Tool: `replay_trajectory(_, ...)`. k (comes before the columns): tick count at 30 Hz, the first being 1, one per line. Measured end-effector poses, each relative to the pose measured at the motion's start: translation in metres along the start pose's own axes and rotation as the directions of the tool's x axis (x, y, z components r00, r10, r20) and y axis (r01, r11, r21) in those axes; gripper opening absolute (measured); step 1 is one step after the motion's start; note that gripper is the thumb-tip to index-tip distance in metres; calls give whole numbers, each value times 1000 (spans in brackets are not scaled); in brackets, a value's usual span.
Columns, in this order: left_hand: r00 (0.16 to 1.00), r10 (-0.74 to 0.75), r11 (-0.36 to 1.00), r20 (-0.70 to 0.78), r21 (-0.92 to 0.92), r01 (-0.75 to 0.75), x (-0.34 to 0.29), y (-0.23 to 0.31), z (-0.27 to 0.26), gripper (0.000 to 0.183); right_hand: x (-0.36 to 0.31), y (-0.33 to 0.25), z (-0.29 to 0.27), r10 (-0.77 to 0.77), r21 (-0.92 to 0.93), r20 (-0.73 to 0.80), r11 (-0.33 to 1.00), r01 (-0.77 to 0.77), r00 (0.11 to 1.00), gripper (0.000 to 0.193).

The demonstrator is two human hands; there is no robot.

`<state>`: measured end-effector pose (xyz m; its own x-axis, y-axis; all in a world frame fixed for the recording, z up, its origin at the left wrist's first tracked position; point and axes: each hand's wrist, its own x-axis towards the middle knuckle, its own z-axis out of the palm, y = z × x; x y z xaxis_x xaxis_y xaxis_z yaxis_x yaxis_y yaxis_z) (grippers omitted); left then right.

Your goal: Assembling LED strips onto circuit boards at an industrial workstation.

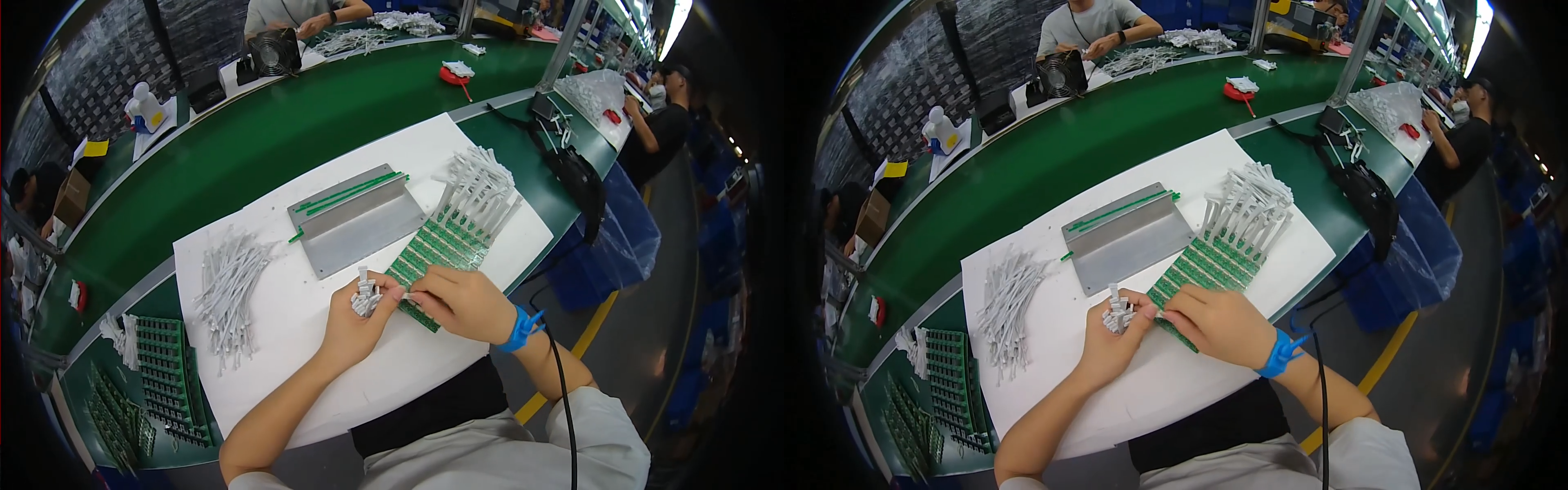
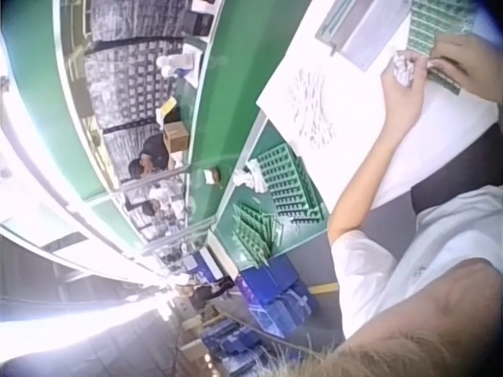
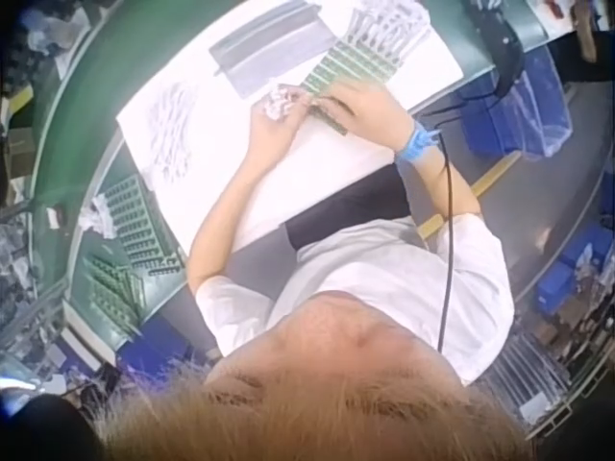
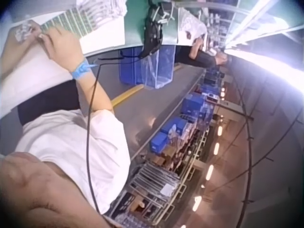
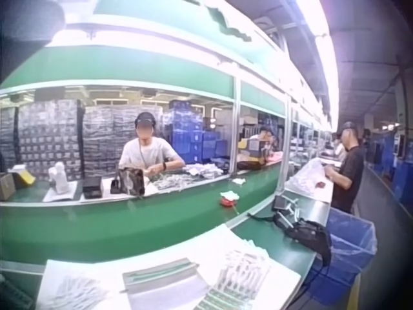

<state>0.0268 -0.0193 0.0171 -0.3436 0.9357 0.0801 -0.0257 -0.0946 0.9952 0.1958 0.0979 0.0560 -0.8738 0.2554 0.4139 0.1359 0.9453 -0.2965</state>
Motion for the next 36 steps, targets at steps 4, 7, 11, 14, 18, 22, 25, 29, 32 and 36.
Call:
replay_trajectory(4, 930, 367, 846, -1, 416, -333, 1, 1, -14, 28, -5, 17, -5, 324, 290, 173, 886, -362, 930, 9)
replay_trajectory(7, 820, 572, 710, -16, 511, -485, 9, -17, -31, 48, 7, 37, -20, 381, 234, 141, 884, -404, 914, 13)
replay_trajectory(11, 921, 352, 881, -165, 390, -267, 6, -18, -32, 45, 15, 71, -30, 187, -18, 60, 982, -186, 981, 6)
replay_trajectory(14, 913, 405, 778, -54, 545, -314, 2, -26, -50, 28, 27, 80, -37, 244, -184, 145, 959, -216, 959, 7)
replay_trajectory(18, 931, 352, 826, -96, 501, -260, -6, -35, -52, 26, 43, 88, -43, 294, -372, 275, 911, -180, 916, 8)
replay_trajectory(22, 956, 128, 987, -263, 127, -97, -2, -26, -33, 30, 53, 96, -40, 286, -387, 365, 912, -135, 886, 9)
replay_trajectory(25, 948, 126, 991, -292, 85, -105, 0, -21, -27, 27, 56, 100, -38, 301, -406, 402, 905, -126, 865, 6)
replay_trajectory(29, 936, 112, 994, -333, 38, -105, -1, -24, -35, 27, 63, 100, -42, 320, -365, 459, 918, -152, 829, 13)
replay_trajectory(32, 918, 340, 881, -203, 410, -236, 5, -34, -48, 23, 66, 100, -42, 343, -337, 479, 922, -191, 808, 14)
replay_trajectory(36, 961, 239, 898, -142, 408, -163, 6, -37, -50, 17, 68, 102, -41, 364, -344, 500, 916, -206, 786, 15)
